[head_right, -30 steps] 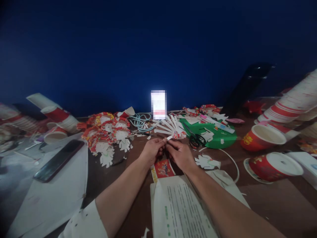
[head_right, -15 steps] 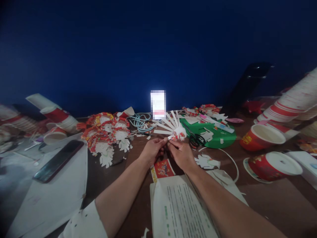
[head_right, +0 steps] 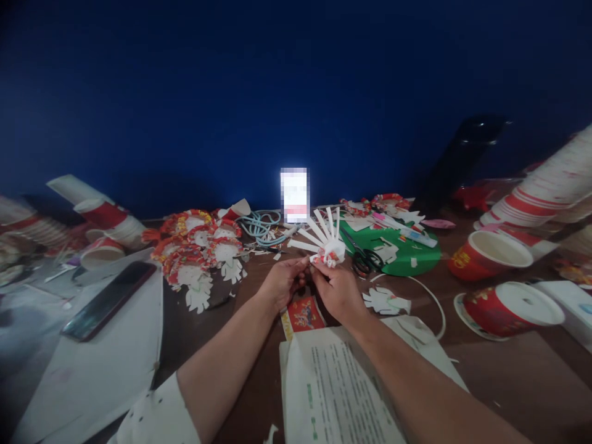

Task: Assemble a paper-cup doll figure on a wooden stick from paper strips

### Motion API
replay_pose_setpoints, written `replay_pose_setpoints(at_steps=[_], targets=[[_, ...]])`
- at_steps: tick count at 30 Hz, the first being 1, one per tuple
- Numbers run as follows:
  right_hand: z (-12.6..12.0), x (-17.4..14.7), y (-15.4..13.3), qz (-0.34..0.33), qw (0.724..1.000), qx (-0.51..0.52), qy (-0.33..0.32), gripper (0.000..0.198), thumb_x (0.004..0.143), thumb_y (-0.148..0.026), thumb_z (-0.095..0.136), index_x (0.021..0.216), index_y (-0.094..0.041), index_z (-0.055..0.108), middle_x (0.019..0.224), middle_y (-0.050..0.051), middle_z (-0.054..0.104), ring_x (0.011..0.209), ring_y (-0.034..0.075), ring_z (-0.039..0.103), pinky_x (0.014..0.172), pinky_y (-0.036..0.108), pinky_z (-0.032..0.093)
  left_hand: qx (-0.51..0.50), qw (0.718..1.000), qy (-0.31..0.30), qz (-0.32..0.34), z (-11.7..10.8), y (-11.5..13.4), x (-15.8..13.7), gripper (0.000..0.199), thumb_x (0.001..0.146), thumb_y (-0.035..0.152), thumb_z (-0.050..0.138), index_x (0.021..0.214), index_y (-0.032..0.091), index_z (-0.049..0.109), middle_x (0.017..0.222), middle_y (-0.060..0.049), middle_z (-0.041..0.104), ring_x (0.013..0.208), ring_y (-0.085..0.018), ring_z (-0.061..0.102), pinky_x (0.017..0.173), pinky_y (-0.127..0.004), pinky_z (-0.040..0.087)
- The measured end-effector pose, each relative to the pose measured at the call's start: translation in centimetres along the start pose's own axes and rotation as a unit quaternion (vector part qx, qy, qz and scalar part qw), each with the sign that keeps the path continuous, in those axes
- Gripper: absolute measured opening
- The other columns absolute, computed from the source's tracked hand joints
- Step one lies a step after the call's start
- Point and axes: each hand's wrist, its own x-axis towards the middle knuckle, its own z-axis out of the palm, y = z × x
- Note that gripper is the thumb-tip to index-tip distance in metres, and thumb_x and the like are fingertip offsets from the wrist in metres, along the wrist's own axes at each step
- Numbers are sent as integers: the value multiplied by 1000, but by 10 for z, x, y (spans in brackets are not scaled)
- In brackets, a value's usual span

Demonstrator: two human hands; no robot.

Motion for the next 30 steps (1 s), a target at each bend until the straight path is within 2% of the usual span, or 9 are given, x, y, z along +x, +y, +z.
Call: replay_pose_setpoints(at_steps=[4, 11, 18, 24, 30], targets=[[3, -1, 2, -21, 999, -19, 17, 37, 88, -39, 54, 102, -19, 81, 105, 14, 78, 95, 30, 74, 90, 41, 56, 19, 1000, 13, 13, 3, 2, -2, 36, 65, 40, 87, 70, 10, 69, 53, 4, 51, 45, -2, 40, 44, -17, 29], [3, -2, -3, 0, 1000, 22, 9, 34, 87, -37, 56, 103, -18, 79, 105, 12, 78, 95, 28, 73, 90, 39, 55, 47, 998, 38, 22, 6, 4, -4, 36, 65, 39, 86, 65, 11, 64, 50, 5, 49, 42, -2, 38, 43, -17, 29], [3, -4, -5, 46, 997, 56, 0, 33, 87, -41, 57, 97, -19, 79, 95, 9, 79, 91, 28, 73, 82, 39, 55, 53, 997, 47, 11, 9, 6, -6, 45, 67, 45, 86, 60, 14, 54, 47, 6, 45, 40, -2, 36, 42, -18, 26], [3, -4, -10, 57, 993, 107, -10, 29, 86, -44, 60, 85, -22, 79, 70, 4, 74, 82, 26, 71, 65, 32, 54, 60, 996, 59, -11, 10, 7, -6, 43, 71, 46, 82, 64, 16, 52, 45, 7, 43, 37, -2, 32, 40, -18, 19], [5, -4, -8, 73, 988, 133, -23, 29, 84, -44, 63, 83, -20, 79, 59, 3, 68, 75, 25, 69, 60, 29, 51, 51, 997, 60, 1, 11, 6, -7, 42, 72, 43, 82, 61, 16, 52, 46, 7, 45, 39, -3, 34, 41, -18, 22]])
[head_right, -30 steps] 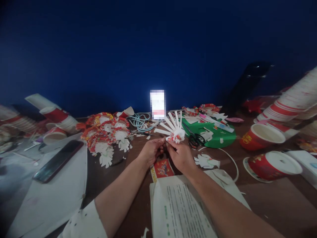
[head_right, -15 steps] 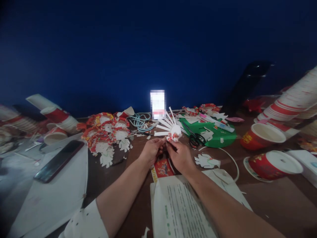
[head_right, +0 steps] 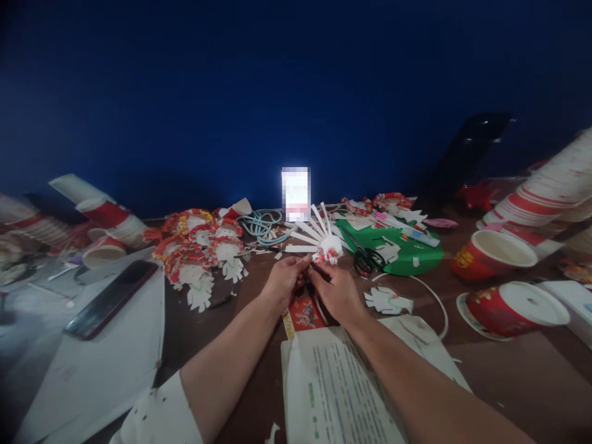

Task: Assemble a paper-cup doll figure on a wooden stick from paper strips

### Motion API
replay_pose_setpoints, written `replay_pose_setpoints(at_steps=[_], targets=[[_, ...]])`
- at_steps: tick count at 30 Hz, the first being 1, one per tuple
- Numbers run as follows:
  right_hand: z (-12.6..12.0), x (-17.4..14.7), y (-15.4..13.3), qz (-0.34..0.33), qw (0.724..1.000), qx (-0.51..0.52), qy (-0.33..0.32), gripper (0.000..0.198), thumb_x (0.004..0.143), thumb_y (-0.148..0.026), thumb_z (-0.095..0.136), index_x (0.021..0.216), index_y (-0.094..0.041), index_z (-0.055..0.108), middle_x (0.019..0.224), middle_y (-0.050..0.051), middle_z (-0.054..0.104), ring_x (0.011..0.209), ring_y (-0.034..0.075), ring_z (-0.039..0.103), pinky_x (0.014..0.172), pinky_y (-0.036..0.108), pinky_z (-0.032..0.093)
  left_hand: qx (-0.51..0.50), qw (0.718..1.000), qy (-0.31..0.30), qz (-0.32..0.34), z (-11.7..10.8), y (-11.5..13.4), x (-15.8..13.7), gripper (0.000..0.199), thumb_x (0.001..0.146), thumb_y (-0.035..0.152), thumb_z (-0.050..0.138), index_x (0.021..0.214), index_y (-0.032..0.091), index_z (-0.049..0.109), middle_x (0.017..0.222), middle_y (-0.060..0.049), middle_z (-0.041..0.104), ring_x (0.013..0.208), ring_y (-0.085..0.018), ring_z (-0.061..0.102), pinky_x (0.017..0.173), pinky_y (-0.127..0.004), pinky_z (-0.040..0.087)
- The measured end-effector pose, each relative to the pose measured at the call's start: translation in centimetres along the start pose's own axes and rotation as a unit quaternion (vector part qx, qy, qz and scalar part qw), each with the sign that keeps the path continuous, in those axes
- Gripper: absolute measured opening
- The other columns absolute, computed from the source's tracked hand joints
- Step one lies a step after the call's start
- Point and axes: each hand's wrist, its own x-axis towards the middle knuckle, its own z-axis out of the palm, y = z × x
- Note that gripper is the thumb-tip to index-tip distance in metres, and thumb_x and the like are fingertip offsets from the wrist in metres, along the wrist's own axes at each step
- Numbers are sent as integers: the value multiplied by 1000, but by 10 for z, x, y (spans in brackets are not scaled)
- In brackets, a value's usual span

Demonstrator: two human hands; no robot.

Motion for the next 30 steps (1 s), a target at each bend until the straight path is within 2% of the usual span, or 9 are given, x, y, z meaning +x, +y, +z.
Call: replay_pose_setpoints(at_steps=[12, 17, 21, 26, 30], targets=[[-4, 4, -4, 21, 1000, -6, 10, 33, 81, -46, 61, 77, -19, 79, 53, 2, 62, 58, 19, 58, 55, 29, 45, -34, 999, -34, -6, -3, -4, 3, 42, 71, 42, 84, 63, 16, 52, 47, 7, 43, 38, -2, 32, 40, -18, 20], [-7, 5, -6, 24, 999, -26, 23, 33, 80, -45, 59, 60, -20, 67, 46, 0, 54, 47, 15, 48, 50, 28, 39, -37, 999, -39, 0, -3, -4, 3, 39, 69, 40, 85, 64, 14, 56, 50, 6, 46, 41, -2, 36, 42, -17, 26], [-7, 3, -8, 27, 999, -7, 24, 35, 81, -48, 59, 59, -21, 60, 43, -3, 48, 44, 13, 42, 49, 26, 36, -38, 998, -49, 4, -4, -5, 5, 36, 66, 37, 87, 67, 13, 60, 52, 6, 48, 44, -2, 39, 44, -16, 30], [-6, 4, 1, 30, 999, 7, 11, 37, 82, -50, 59, 60, -21, 59, 44, -3, 49, 44, 13, 43, 48, 27, 36, -37, 996, -85, -10, -7, -6, 6, 35, 68, 41, 85, 81, 13, 68, 55, 5, 52, 45, -4, 41, 44, -17, 29], [-6, 5, 4, 4, 1000, -18, -1, 36, 84, -50, 58, 68, -20, 69, 50, 0, 57, 50, 17, 52, 53, 28, 42, -35, 996, -83, 2, -7, -6, 5, 36, 67, 42, 85, 74, 11, 68, 54, 5, 50, 45, -3, 39, 44, -17, 29]])
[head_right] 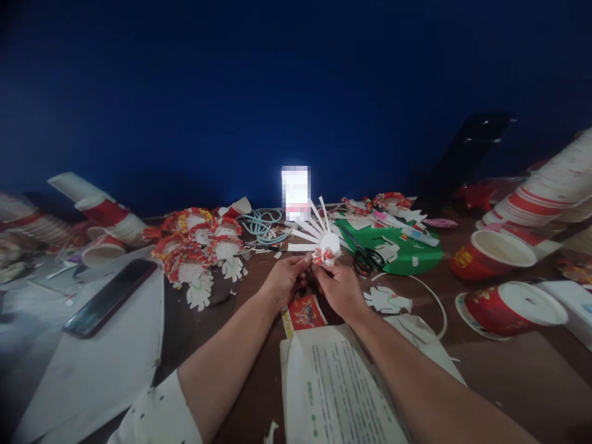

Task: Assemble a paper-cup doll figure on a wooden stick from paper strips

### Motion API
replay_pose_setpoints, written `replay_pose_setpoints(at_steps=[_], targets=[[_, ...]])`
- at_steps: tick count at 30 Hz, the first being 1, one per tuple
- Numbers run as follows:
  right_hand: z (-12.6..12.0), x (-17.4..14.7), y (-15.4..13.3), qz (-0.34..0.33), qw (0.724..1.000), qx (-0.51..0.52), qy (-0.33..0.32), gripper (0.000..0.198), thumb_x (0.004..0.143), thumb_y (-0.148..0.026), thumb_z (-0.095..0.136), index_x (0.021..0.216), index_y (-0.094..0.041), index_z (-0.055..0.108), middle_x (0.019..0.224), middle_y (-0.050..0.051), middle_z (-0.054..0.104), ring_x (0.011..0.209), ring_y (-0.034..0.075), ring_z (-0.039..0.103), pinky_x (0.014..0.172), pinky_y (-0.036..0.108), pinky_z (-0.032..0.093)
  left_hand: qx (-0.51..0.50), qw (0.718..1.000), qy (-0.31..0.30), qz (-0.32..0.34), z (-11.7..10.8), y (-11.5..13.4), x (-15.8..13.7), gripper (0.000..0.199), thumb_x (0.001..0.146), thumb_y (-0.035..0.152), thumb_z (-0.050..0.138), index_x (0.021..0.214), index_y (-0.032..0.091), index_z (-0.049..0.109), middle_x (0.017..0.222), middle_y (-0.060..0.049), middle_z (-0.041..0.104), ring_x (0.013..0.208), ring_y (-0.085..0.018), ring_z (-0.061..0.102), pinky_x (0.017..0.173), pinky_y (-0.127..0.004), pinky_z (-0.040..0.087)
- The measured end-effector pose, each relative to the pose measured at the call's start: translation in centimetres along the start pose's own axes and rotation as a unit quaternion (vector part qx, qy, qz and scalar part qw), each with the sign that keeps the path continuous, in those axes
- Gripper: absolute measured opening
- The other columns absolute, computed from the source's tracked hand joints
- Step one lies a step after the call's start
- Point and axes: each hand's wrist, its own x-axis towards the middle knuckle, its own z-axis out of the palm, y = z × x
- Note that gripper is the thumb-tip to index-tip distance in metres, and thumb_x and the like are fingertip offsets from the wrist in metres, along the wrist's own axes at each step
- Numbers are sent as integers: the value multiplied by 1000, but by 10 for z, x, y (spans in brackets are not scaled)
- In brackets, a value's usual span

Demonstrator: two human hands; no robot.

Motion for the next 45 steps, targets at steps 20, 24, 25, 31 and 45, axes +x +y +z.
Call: replay_pose_setpoints(at_steps=[20, 24, 25, 31, 45], targets=[[4, -4, -6, -37, 996, -69, 41, 34, 83, -45, 54, 82, -18, 74, 78, 9, 76, 75, 26, 69, 70, 34, 51, 25, 997, 64, 25, 7, 1, -1, 33, 70, 33, 84, 59, 13, 60, 45, 5, 47, 41, -3, 37, 43, -18, 27], [4, -4, -6, -22, 998, -43, 34, 33, 82, -47, 54, 76, -19, 71, 72, 7, 73, 70, 24, 66, 65, 32, 49, 20, 998, 64, 23, 7, 0, -1, 37, 69, 36, 85, 58, 14, 58, 46, 4, 48, 41, -4, 38, 43, -19, 26], [4, -4, -6, -23, 999, -33, 30, 33, 82, -48, 55, 74, -19, 70, 70, 6, 72, 68, 23, 65, 64, 31, 49, 20, 997, 65, 23, 7, 0, -1, 36, 69, 36, 85, 59, 14, 58, 46, 4, 49, 41, -4, 38, 43, -18, 26], [4, -6, -6, 34, 999, 4, 11, 36, 82, -52, 58, 63, -21, 61, 47, 0, 54, 50, 16, 51, 50, 27, 38, 35, 996, 84, 24, 8, 1, -3, 36, 72, 34, 82, 60, 15, 55, 46, 5, 49, 40, -4, 38, 43, -19, 27], [0, -3, -8, 42, 999, 13, 6, 43, 78, -56, 61, 53, -23, 54, 41, -1, 49, 41, 14, 42, 44, 28, 33, 15, 998, 64, -4, 5, 4, -4, 40, 64, 42, 88, 62, 14, 59, 50, 4, 52, 43, -4, 39, 44, -21, 28]])
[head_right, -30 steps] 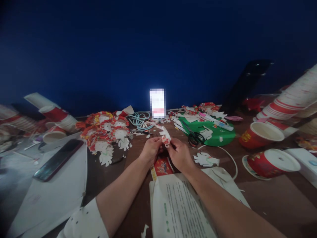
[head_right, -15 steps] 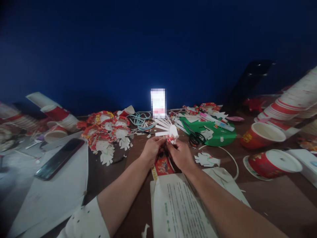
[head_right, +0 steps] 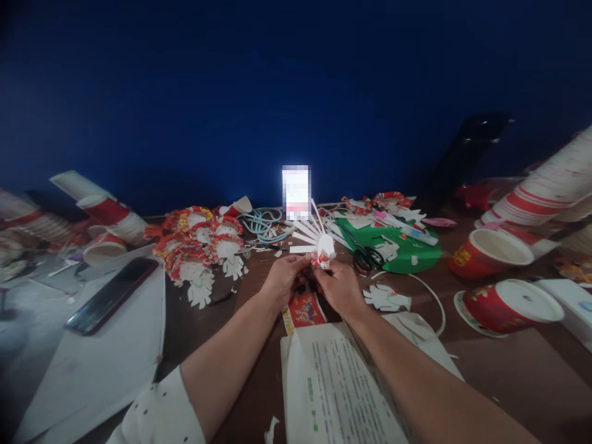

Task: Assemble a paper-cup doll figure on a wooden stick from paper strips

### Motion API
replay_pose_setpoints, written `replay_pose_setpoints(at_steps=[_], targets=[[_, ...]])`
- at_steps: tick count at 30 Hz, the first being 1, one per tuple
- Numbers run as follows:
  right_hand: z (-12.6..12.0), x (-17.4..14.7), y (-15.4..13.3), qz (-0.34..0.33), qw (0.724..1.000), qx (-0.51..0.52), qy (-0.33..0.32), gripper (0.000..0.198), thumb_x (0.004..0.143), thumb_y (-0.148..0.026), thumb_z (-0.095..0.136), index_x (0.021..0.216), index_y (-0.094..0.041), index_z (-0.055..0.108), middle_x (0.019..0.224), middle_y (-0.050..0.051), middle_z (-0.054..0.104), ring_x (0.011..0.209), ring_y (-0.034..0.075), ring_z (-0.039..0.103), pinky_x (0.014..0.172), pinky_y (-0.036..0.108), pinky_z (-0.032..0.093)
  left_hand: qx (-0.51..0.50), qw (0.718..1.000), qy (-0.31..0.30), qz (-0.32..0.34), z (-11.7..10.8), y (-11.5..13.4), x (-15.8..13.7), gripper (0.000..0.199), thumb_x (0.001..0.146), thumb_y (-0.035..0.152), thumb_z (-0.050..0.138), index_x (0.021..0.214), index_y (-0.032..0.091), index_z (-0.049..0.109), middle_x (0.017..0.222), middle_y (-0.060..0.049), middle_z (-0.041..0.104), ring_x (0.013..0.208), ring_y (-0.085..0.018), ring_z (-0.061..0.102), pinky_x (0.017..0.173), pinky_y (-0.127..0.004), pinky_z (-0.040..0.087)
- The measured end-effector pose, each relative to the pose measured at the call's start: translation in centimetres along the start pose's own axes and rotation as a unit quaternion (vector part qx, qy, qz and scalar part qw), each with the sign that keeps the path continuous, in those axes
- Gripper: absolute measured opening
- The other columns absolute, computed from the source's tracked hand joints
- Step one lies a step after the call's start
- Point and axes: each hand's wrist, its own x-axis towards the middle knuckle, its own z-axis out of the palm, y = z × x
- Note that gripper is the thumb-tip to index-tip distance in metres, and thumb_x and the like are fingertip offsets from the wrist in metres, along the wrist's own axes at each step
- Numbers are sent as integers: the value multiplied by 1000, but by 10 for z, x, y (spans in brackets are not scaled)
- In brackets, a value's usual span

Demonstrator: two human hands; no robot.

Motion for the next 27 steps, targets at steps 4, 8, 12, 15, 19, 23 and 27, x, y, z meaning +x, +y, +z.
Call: replay_pose_setpoints(at_steps=[4, 8, 12, 15, 19, 23, 27], targets=[[-1, 1, 0, -3, 1000, -2, 9, 43, 77, -57, 61, 52, -23, 54, 41, -1, 48, 42, 13, 42, 44, 27, 32, -4, 1000, -10, 23, -1, -3, 2, 43, 61, 45, 88, 63, 13, 60, 50, 5, 50, 44, -4, 39, 44, -19, 28], [1, 0, -5, 53, 996, 74, 12, 44, 70, -61, 67, 55, -23, 52, 41, -4, 43, 40, 11, 36, 40, 26, 28, -34, 998, -37, 41, -2, -6, 3, 46, 60, 49, 88, 66, 14, 58, 52, 6, 48, 45, -3, 39, 44, -17, 30], [3, -1, -9, 75, 988, 133, 9, 45, 66, -64, 70, 59, -21, 55, 43, -5, 42, 39, 9, 34, 37, 24, 25, -22, 998, -48, 35, -3, -6, 4, 46, 63, 49, 87, 67, 14, 57, 52, 5, 49, 43, -2, 40, 43, -16, 30], [2, -1, -8, 66, 990, 123, 2, 44, 69, -63, 69, 62, -20, 60, 42, -5, 43, 38, 10, 34, 37, 24, 26, -13, 999, -41, 17, -3, -5, 4, 43, 65, 46, 87, 69, 14, 59, 51, 6, 49, 42, -3, 40, 43, -17, 30], [-1, 0, -2, 8, 999, 46, -15, 36, 80, -54, 63, 69, -21, 69, 44, -3, 49, 42, 13, 43, 43, 26, 35, 0, 999, -50, 4, -4, -3, 4, 34, 67, 40, 85, 78, 12, 69, 54, 4, 54, 44, -3, 43, 45, -16, 34], [-2, 1, 2, -100, 994, -48, -9, 28, 85, -42, 59, 91, -23, 79, 67, 3, 70, 69, 22, 66, 64, 30, 51, 0, 998, -65, 6, -5, -3, 6, 27, 69, 33, 83, 75, 10, 72, 55, 2, 55, 45, -3, 44, 46, -16, 36], [0, -1, 2, -157, 983, -97, 17, 29, 87, -32, 56, 102, -25, 80, 98, 7, 77, 90, 23, 70, 84, 33, 53, -22, 997, -77, 6, -5, -5, 9, 25, 65, 29, 84, 73, 10, 72, 55, 1, 59, 47, -5, 49, 50, -18, 41]])
